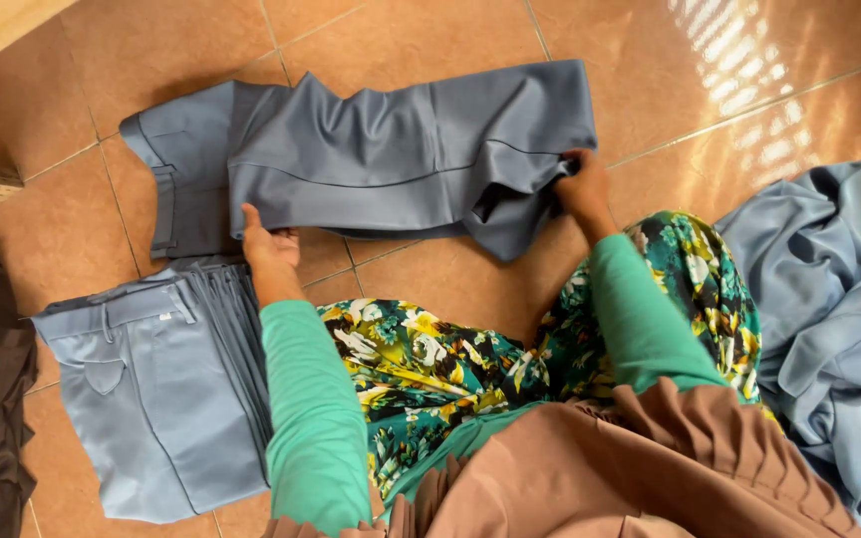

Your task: Folding trousers into neat rectangular shapes and stacking them on the floor.

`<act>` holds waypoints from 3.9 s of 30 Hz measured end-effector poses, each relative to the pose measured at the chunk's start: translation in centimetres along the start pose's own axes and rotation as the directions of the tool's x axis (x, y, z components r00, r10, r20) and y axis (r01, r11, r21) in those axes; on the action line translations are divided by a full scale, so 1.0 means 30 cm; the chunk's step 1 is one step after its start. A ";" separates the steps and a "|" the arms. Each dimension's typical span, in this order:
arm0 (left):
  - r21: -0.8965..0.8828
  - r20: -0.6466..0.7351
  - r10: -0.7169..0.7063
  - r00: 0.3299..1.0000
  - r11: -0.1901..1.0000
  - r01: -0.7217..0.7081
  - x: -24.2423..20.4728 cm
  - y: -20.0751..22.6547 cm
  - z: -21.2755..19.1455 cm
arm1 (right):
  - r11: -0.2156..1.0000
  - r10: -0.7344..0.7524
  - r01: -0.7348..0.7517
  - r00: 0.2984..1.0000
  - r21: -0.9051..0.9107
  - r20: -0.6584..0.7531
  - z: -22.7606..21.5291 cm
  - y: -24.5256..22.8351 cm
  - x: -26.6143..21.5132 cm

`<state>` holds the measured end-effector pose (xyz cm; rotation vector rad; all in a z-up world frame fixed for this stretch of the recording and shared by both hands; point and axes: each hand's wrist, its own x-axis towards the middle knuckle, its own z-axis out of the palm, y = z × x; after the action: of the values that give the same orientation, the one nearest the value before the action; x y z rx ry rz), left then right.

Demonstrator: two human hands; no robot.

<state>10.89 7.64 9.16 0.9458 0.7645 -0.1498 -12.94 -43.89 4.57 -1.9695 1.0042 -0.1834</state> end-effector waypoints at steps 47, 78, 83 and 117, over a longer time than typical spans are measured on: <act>0.509 0.858 0.320 0.401 -0.425 -0.749 -0.523 -0.567 0.099 | 0.815 -0.084 0.086 0.996 0.573 -0.031 -0.649 0.063 0.064; 0.514 0.834 0.261 0.486 -0.048 -0.856 -0.607 -0.846 0.447 | 0.886 0.162 -0.183 0.983 0.427 0.084 -0.677 0.066 0.077; 0.386 0.888 0.251 0.385 0.047 -0.921 -0.756 -1.098 0.626 | 0.727 -0.050 -0.003 0.997 0.687 0.058 -0.992 -0.212 0.044; 0.812 0.173 0.360 0.917 0.474 -0.340 -0.555 -0.751 0.339 | 0.992 0.112 -0.119 0.987 0.048 0.119 -0.215 0.174 0.087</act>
<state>-5.72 -17.07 8.29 2.0280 0.4665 -0.1392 -17.33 -51.34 3.76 -1.8445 1.0237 -0.0313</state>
